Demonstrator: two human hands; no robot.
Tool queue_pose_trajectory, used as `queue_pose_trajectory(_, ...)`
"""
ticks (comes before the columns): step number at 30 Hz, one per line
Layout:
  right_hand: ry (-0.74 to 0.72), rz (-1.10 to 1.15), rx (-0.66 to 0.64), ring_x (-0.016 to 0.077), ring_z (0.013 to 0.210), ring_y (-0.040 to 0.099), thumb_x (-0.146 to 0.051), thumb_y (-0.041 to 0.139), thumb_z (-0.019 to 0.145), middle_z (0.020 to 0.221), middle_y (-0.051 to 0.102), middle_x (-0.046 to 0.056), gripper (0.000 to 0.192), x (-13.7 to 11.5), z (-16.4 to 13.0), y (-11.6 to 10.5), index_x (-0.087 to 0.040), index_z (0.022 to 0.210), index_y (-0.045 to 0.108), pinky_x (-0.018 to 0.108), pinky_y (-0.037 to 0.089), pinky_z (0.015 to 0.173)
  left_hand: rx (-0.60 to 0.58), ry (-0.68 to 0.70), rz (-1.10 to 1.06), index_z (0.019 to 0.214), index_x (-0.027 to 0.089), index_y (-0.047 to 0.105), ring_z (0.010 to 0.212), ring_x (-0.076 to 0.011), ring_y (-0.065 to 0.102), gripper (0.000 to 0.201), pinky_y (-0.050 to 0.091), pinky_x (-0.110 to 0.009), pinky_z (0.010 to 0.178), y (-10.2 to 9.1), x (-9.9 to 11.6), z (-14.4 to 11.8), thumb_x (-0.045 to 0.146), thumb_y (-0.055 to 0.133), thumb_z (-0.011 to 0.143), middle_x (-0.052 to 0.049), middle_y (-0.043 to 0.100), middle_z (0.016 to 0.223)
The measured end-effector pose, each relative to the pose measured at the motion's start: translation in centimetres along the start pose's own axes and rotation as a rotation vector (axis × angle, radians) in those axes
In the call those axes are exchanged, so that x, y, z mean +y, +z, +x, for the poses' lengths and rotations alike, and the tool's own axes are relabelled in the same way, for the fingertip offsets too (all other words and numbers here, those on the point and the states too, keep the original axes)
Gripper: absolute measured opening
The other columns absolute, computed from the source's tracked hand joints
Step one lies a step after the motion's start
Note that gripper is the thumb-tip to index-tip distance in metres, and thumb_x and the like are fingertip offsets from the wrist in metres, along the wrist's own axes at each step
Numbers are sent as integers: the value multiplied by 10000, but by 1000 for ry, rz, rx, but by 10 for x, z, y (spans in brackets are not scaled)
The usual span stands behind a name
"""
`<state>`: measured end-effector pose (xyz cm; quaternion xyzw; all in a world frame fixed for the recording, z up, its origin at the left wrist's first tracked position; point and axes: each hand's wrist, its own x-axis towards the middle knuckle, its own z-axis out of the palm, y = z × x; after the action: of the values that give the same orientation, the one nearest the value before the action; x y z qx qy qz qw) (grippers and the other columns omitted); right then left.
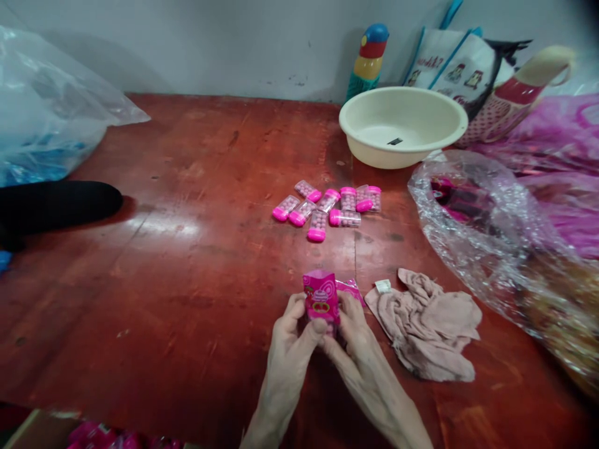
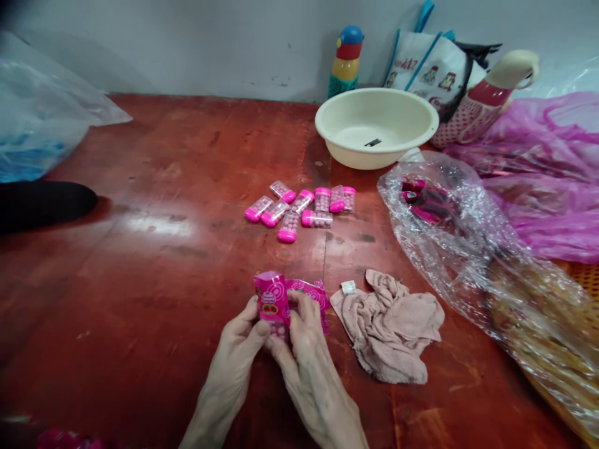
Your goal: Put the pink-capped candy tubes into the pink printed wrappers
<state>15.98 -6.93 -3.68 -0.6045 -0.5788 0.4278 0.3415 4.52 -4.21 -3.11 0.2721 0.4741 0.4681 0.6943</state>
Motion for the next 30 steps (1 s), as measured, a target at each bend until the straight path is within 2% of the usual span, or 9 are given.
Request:
queue_pose_trajectory(3,81,3,21,261,1253,390,-359,586,812,1329,465,58,433,0,-7,0,-282,1232,510,392,392,985,8,22,41,869,161,685,661,-107,557,152,455,-204,618,-1,4,2,218,683,728,-17,621,843)
queue_pose_trajectory(7,162,145,-19,222,890,608,-398,609,787,950,661,44,303,-2,-10,9,-238,1043,631,299,502,728,114,-60,-167,759,151,625,504,-64,491,102,420,-172,507,2,11,6,248,656,752,39,539,597)
queue_pose_trajectory(9,181,245,-32,185,722,612,-405,565,816,795,659,24,248,-4,-8,16,-231,969,653,252,489,601,132,-96,-216,723,150,590,457,-55,464,141,390,-157,454,3,13,7,272,653,753,52,506,539)
queue_pose_trajectory(12,225,335,-1,163,601,583,-439,526,830,708,633,8,261,-6,-8,24,-237,938,652,233,448,500,103,-145,-178,721,153,574,414,-47,436,167,352,-141,392,4,12,5,299,648,752,52,511,525)
queue_pose_trajectory(16,276,334,26,167,593,579,-469,526,819,706,633,9,267,-7,-11,25,-244,885,654,238,426,481,131,-146,-60,678,147,569,366,-35,396,201,295,-123,321,6,8,0,316,667,727,54,508,501)
queue_pose_trajectory(20,273,277,8,170,573,562,-454,558,800,652,618,-2,226,-8,-14,18,-254,839,656,242,416,491,242,-75,-2,674,136,590,426,-57,480,183,404,-144,411,5,6,-3,271,714,679,38,554,505)
queue_pose_trajectory(22,257,254,2,169,585,561,-446,555,807,657,617,-2,226,-10,-13,15,-254,865,657,238,419,501,200,-68,-39,684,133,598,456,-59,501,171,427,-152,458,0,8,-2,247,725,672,32,568,521)
queue_pose_trajectory(26,227,269,-54,169,647,573,-437,518,835,695,625,5,258,-15,-11,11,-237,902,665,227,436,537,46,-163,-138,776,122,630,448,-55,476,214,340,-132,385,-9,13,3,331,661,744,7,576,550)
queue_pose_trajectory(30,252,293,-57,181,688,581,-449,503,838,768,639,20,281,-14,-9,19,-241,940,662,242,450,570,66,-225,-175,718,113,634,443,-50,465,183,340,-126,399,-7,14,6,292,653,754,18,545,501)
